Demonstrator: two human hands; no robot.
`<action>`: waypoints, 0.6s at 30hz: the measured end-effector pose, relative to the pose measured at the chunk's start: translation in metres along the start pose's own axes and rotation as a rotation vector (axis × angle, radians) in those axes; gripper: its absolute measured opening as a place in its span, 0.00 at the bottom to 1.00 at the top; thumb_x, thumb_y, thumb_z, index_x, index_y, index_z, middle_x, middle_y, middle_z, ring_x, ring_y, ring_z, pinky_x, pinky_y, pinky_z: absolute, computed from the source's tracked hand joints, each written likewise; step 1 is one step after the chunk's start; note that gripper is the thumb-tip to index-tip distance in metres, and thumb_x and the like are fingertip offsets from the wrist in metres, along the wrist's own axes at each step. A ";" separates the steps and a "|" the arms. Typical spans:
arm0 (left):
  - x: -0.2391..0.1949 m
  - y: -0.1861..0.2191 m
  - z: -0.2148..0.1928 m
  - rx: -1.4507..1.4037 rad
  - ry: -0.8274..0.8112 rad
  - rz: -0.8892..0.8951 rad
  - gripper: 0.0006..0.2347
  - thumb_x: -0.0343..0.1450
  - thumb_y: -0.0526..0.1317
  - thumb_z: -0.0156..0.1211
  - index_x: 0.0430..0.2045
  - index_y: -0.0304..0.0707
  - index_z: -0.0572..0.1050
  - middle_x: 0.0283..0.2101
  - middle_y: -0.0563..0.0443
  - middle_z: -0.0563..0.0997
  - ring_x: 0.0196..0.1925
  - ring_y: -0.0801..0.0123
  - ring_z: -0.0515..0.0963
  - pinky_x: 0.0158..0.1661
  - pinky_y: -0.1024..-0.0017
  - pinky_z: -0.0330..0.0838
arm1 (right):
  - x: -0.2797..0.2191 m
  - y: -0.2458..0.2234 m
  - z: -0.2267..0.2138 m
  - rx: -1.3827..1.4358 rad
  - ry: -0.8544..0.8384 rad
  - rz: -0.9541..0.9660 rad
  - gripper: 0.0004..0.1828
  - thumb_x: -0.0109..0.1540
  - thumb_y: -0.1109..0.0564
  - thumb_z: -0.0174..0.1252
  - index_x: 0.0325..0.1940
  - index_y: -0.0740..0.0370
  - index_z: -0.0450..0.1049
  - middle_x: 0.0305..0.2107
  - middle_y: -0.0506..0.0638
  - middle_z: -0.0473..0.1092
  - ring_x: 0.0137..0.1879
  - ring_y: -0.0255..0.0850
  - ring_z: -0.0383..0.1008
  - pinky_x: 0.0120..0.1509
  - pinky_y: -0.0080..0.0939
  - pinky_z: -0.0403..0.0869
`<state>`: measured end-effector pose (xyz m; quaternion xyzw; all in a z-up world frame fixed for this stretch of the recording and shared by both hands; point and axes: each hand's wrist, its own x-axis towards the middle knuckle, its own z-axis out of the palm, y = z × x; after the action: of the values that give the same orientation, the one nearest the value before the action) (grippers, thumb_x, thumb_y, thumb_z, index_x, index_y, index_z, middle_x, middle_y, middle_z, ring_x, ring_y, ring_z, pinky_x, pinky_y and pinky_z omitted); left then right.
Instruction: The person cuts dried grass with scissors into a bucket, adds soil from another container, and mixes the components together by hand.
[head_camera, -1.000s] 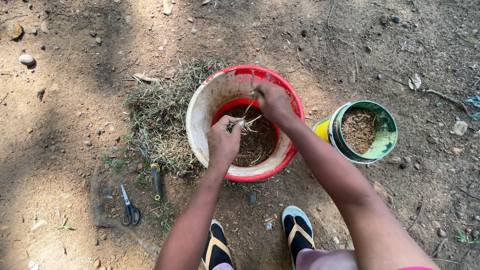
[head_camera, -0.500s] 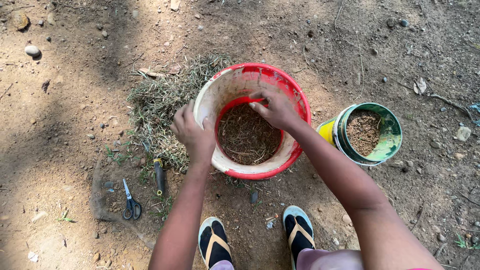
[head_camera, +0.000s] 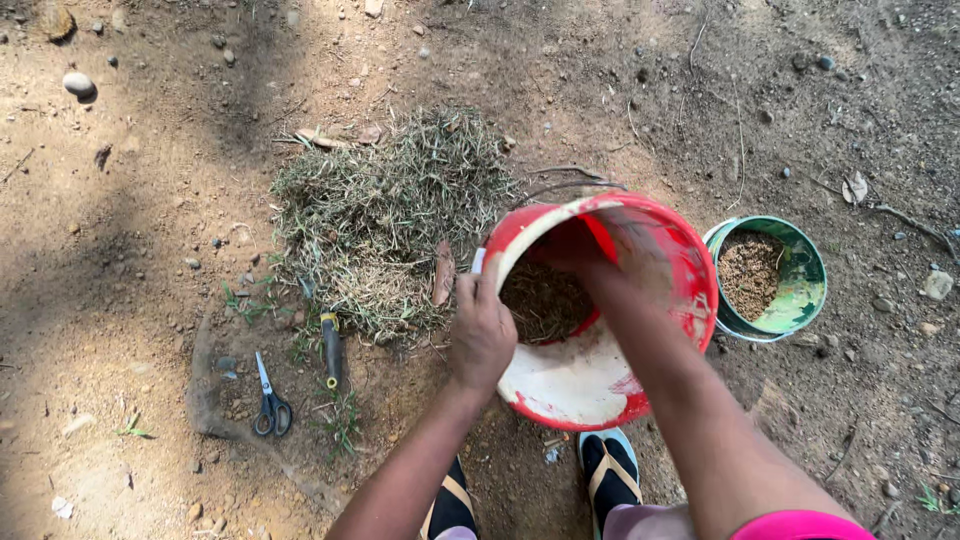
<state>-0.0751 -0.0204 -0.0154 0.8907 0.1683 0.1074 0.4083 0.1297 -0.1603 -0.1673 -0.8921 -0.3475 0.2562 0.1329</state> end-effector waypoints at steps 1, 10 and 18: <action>-0.001 0.001 0.000 0.012 0.016 0.039 0.26 0.71 0.26 0.49 0.68 0.30 0.60 0.47 0.40 0.66 0.40 0.56 0.79 0.40 0.66 0.81 | -0.003 -0.012 0.011 -0.048 -0.031 -0.004 0.38 0.58 0.34 0.61 0.66 0.55 0.66 0.62 0.62 0.65 0.69 0.59 0.62 0.73 0.56 0.62; 0.004 -0.003 -0.001 -0.072 0.063 -0.078 0.27 0.67 0.25 0.46 0.66 0.31 0.60 0.56 0.30 0.62 0.45 0.48 0.79 0.42 0.63 0.82 | -0.069 -0.031 0.086 -0.329 -0.346 -0.314 0.35 0.56 0.57 0.58 0.69 0.40 0.67 0.63 0.53 0.66 0.65 0.63 0.64 0.66 0.57 0.69; 0.008 -0.017 -0.004 -0.038 0.144 -0.069 0.28 0.69 0.24 0.48 0.68 0.30 0.58 0.54 0.33 0.64 0.48 0.42 0.78 0.49 0.56 0.78 | -0.008 0.006 0.021 0.277 0.293 -0.030 0.30 0.53 0.51 0.66 0.59 0.61 0.73 0.48 0.64 0.75 0.53 0.57 0.77 0.56 0.51 0.74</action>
<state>-0.0728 -0.0048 -0.0253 0.8664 0.2256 0.1605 0.4156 0.1165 -0.1690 -0.1846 -0.8878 -0.2993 0.1667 0.3073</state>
